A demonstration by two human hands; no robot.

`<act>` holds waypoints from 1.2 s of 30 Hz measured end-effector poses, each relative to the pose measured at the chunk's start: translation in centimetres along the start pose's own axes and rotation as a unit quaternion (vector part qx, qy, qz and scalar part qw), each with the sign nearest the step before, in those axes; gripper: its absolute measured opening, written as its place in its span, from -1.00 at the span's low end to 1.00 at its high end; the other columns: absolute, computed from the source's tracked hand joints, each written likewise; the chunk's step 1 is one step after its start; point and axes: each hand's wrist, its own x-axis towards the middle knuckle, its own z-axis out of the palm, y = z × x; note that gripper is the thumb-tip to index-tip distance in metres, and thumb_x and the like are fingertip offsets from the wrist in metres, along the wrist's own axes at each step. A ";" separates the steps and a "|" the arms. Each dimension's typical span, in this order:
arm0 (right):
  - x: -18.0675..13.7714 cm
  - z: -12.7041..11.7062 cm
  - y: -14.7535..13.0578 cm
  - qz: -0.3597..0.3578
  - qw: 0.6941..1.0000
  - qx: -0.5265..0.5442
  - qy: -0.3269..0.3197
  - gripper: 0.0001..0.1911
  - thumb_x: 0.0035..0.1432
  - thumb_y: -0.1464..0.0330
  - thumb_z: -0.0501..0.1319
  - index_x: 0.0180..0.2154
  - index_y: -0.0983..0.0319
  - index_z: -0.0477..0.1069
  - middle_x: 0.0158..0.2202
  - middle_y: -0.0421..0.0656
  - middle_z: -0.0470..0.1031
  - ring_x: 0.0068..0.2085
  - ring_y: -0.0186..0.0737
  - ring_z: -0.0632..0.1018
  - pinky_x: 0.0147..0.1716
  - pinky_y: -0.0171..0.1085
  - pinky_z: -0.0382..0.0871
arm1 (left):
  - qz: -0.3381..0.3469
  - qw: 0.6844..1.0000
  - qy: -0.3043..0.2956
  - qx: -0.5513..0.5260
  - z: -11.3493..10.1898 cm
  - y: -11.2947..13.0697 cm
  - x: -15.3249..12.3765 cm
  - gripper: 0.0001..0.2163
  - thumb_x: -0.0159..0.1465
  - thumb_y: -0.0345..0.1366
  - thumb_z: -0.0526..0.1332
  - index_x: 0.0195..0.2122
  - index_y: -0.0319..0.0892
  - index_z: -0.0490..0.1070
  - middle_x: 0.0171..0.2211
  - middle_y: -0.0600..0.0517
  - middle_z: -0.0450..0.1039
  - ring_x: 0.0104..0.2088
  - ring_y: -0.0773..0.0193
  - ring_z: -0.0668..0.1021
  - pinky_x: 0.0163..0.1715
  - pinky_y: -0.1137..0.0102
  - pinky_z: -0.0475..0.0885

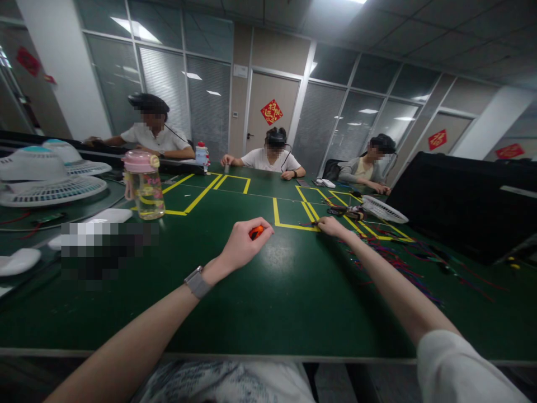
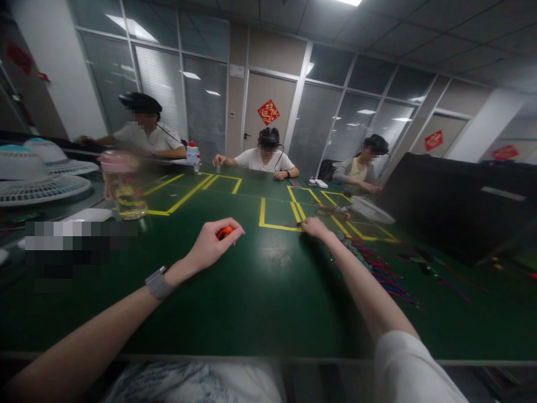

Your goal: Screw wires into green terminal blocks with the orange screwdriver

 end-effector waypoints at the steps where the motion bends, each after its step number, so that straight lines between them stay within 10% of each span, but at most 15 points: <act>1: -0.2 0.2 -0.9 -0.014 1.000 0.012 0.005 -0.67 0.30 0.25 0.19 0.03 0.27 0.38 0.04 -0.05 0.43 -0.06 -0.10 0.52 -0.10 -0.07 0.48 | -0.001 1.000 -0.001 -0.002 0.0 0.0 0.0 -0.82 0.27 -0.25 0.18 -0.40 -0.20 0.50 -0.54 0.09 0.46 -0.50 0.35 0.46 -0.42 0.44 0.34; 6: -1.5 1.5 -6.0 -0.072 0.994 0.071 0.051 -0.63 0.33 0.24 0.11 -0.38 0.31 0.56 -0.32 0.01 0.60 -0.25 -0.12 0.59 -0.24 -0.29 0.38 | -0.005 1.000 -0.006 -0.007 0.0 0.3 0.0 -0.82 0.26 -0.27 0.18 -0.41 -0.21 0.50 -0.55 0.09 0.45 -0.50 0.34 0.47 -0.42 0.44 0.34; 17: -7.4 1.8 -14.2 -0.237 0.946 0.207 0.082 -0.88 0.17 0.35 0.29 -0.36 0.27 0.56 -0.29 -0.07 0.64 -0.29 -0.21 0.61 -0.25 -0.33 0.42 | -0.014 1.000 0.013 -0.018 -0.1 0.1 0.1 -0.79 0.29 -0.26 0.14 -0.41 -0.22 0.48 -0.59 0.12 0.35 -0.53 0.38 0.39 -0.44 0.47 0.26; 24: -13.6 0.9 -15.4 -0.407 0.848 0.338 0.031 -0.87 0.19 0.43 0.24 -0.21 0.27 0.53 -0.07 -0.01 0.58 -0.06 -0.15 0.59 -0.02 -0.21 0.44 | -0.071 0.980 -0.007 -0.183 0.2 -0.2 0.0 -0.72 0.36 -0.26 -0.06 -0.23 -0.22 0.43 -0.55 0.14 0.20 -0.61 0.44 0.25 -0.63 0.51 0.13; 36: -13.6 1.8 -14.7 -0.355 0.810 0.464 -0.059 -0.84 0.10 0.42 0.30 -0.23 0.25 0.60 -0.28 -0.09 0.53 -0.27 -0.22 0.53 -0.23 -0.24 0.42 | -0.032 0.943 0.047 -0.328 2.1 0.6 -0.8 -0.80 0.40 -0.10 0.02 -0.22 -0.13 0.21 -0.45 0.16 0.17 -0.57 0.49 0.28 -0.64 0.58 0.25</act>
